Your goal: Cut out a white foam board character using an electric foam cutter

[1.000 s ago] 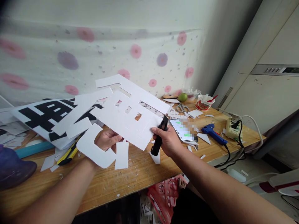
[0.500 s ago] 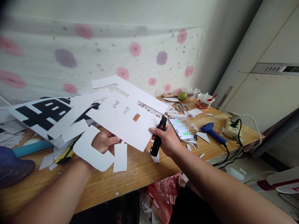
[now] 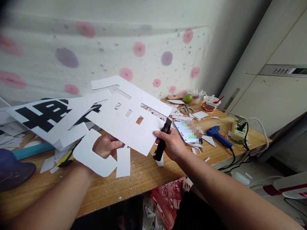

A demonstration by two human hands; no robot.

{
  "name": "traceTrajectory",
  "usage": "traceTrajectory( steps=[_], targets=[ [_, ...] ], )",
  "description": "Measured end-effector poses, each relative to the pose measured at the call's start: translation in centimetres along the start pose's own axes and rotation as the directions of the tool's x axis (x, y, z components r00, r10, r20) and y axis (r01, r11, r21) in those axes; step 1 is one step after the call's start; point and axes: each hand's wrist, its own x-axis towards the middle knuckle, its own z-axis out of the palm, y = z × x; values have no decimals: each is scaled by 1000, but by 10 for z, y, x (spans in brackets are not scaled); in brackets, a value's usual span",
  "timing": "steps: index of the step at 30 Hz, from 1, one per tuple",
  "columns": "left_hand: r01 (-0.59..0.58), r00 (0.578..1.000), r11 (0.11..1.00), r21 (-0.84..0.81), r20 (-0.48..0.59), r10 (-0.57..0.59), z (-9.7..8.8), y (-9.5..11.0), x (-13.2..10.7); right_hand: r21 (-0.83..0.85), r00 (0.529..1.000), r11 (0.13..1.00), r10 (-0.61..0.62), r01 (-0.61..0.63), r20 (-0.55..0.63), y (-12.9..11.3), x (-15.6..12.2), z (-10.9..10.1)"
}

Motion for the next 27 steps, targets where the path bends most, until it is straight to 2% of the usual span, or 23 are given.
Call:
traceTrajectory(
  steps=[5,12,20,27],
  targets=[
    [-5,999,1000,26,50,4,-2,-1,1,0,1000,1000,-8,8,-11,1,0,0],
    [-31,999,999,24,36,30,-4,-6,1,-17,1000,1000,-14,14,-25,2,1,-1],
    [1,998,1000,14,60,-2,-3,2,0,-9,999,1000,-2,2,-45,0,-1,3],
    [-18,995,998,-54,94,23,-1,-2,-1,-24,999,1000,-19,18,-39,0,0,2]
  ],
)
